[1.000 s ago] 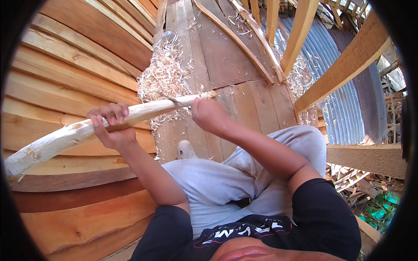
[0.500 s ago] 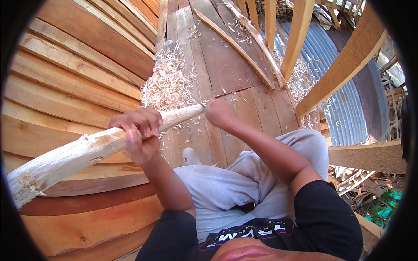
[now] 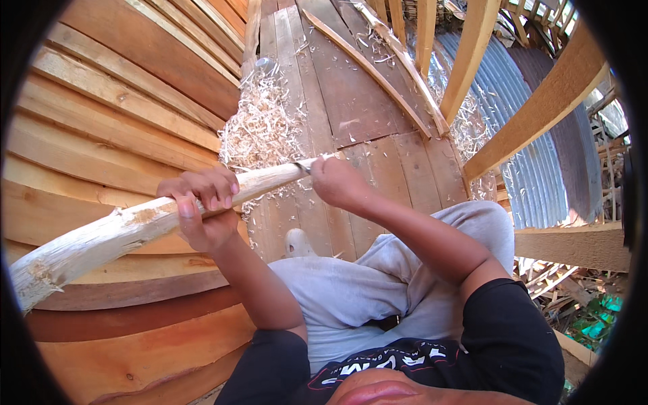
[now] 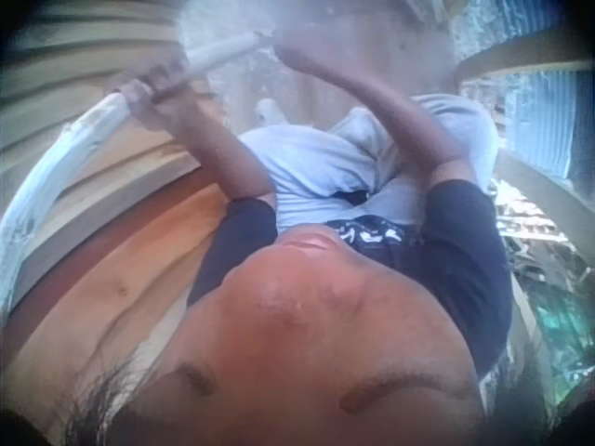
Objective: The person carves a long wooden stick using a knife, repeatedly shaving off thin layers of wood. The person holds the stick with one hand and uses the knife with the other to shape the wood, creating wood shavings that accumulate on the floor.
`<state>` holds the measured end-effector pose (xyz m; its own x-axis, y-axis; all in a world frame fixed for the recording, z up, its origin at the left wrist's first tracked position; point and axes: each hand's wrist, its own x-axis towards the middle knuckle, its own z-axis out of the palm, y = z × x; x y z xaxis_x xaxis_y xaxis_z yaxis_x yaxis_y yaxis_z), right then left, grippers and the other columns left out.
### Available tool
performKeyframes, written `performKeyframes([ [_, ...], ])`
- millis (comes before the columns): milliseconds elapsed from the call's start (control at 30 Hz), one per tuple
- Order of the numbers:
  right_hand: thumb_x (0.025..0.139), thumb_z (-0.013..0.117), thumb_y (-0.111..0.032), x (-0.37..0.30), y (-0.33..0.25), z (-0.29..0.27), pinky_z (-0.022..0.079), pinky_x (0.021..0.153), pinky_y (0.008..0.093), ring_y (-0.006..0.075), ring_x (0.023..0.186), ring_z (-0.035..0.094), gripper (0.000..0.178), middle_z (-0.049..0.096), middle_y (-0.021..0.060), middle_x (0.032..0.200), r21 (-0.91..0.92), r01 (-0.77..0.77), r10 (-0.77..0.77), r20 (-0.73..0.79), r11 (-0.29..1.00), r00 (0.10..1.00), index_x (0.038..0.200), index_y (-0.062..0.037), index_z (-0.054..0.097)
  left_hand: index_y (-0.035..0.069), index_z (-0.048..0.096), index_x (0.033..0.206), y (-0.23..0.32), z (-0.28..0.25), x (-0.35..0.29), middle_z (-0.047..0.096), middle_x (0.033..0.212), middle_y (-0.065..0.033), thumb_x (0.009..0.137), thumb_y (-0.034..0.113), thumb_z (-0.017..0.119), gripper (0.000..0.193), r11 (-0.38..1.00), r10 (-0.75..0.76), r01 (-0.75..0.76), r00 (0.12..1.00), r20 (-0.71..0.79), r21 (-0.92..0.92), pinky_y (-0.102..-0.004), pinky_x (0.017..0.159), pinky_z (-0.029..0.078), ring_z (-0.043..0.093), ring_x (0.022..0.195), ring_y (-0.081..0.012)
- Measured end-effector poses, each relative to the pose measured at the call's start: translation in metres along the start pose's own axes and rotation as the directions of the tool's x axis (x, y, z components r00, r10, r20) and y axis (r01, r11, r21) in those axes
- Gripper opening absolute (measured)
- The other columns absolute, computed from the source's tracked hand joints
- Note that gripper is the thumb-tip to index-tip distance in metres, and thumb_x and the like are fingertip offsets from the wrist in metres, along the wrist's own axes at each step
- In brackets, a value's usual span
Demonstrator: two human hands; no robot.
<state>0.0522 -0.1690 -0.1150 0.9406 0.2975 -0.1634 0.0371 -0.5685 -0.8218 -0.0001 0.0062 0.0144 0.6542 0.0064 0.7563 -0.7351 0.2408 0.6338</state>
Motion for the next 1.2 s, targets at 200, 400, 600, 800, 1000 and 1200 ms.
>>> performKeyframes([
  [200, 0.093, 0.032, -0.028, 0.025, 0.067, 0.017, 0.046, 0.082, 0.0516, 0.0482, 0.085, 0.06, 0.05, 0.061, 0.035, 0.087, 0.084, -0.158, 0.167, -0.118, 0.984, 0.979, 0.08, 0.0122, 0.059, 0.015, 0.045, 0.085, -0.009, 0.014, 0.01, 0.041, 0.063, 0.0007, 0.093, 0.027, 0.051, 0.015, 0.998, -0.01, 0.018, 0.991, -0.133, 0.063, -0.0335, 0.06, 0.04, 0.043, 0.056, -0.0134],
  [400, 0.093, 0.033, -0.024, -0.005, -0.019, -0.008, 0.046, 0.079, 0.0533, 0.0475, 0.086, 0.061, 0.045, 0.061, 0.0345, 0.088, 0.019, -0.016, 0.015, 0.056, 1.0, 0.998, 0.082, 0.0109, 0.06, 0.011, 0.042, 0.086, -0.002, 0.001, 0.001, 0.041, 0.063, -0.0037, 0.093, 0.025, 0.055, 0.021, 1.0, 0.005, -0.004, 0.988, -0.157, 0.009, -0.0353, 0.057, 0.043, 0.045, 0.055, -0.0161],
  [600, 0.088, 0.038, -0.019, 0.03, 0.078, 0.02, 0.048, 0.083, 0.0498, 0.0415, 0.092, 0.063, 0.034, 0.065, 0.0261, 0.097, -0.2, -0.044, 0.037, -0.038, 0.979, 0.999, 0.092, 0.0025, 0.065, 0.01, 0.042, 0.09, -0.011, 0.019, 0.006, 0.043, 0.065, -0.005, 0.093, 0.024, 0.053, 0.019, 1.0, 0.012, -0.009, 0.987, -0.159, 0.02, -0.0358, 0.057, 0.043, 0.045, 0.056, -0.0164],
  [800, 0.091, 0.037, -0.017, 0.015, 0.014, 0.002, 0.049, 0.077, 0.051, 0.0446, 0.085, 0.063, 0.035, 0.063, 0.0306, 0.086, 0.097, -0.032, 0.032, 0.0, 0.995, 0.999, 0.085, 0.0073, 0.061, 0.013, 0.045, 0.085, -0.003, 0.011, 0.002, 0.04, 0.064, -0.0001, 0.093, 0.025, 0.049, 0.014, 0.998, -0.014, 0.019, 0.996, -0.089, 0.052, -0.0352, 0.059, 0.04, 0.043, 0.057, -0.0138],
  [1000, 0.092, 0.036, -0.021, 0.026, 0.035, 0.014, 0.048, 0.074, 0.0527, 0.0471, 0.079, 0.061, 0.039, 0.062, 0.0312, 0.083, -0.072, 0.03, -0.032, -0.021, 0.997, 0.999, 0.082, 0.0073, 0.061, 0.014, 0.045, 0.085, -0.001, -0.004, 0.006, 0.041, 0.064, -0.0005, 0.093, 0.025, 0.05, 0.015, 1.0, -0.007, 0.008, 0.994, -0.106, 0.014, -0.0347, 0.059, 0.04, 0.043, 0.056, -0.0139],
  [1200, 0.094, 0.031, -0.025, 0.041, 0.082, 0.02, 0.045, 0.075, 0.0551, 0.0501, 0.081, 0.058, 0.047, 0.059, 0.0337, 0.084, -0.034, -0.009, 0.005, -0.113, 0.999, 0.994, 0.079, 0.0095, 0.06, 0.015, 0.045, 0.09, -0.01, -0.006, 0.01, 0.041, 0.065, -0.0002, 0.094, 0.025, 0.048, 0.012, 0.998, 0.012, -0.01, 0.999, 0.035, -0.06, -0.0339, 0.059, 0.04, 0.043, 0.056, -0.0133],
])
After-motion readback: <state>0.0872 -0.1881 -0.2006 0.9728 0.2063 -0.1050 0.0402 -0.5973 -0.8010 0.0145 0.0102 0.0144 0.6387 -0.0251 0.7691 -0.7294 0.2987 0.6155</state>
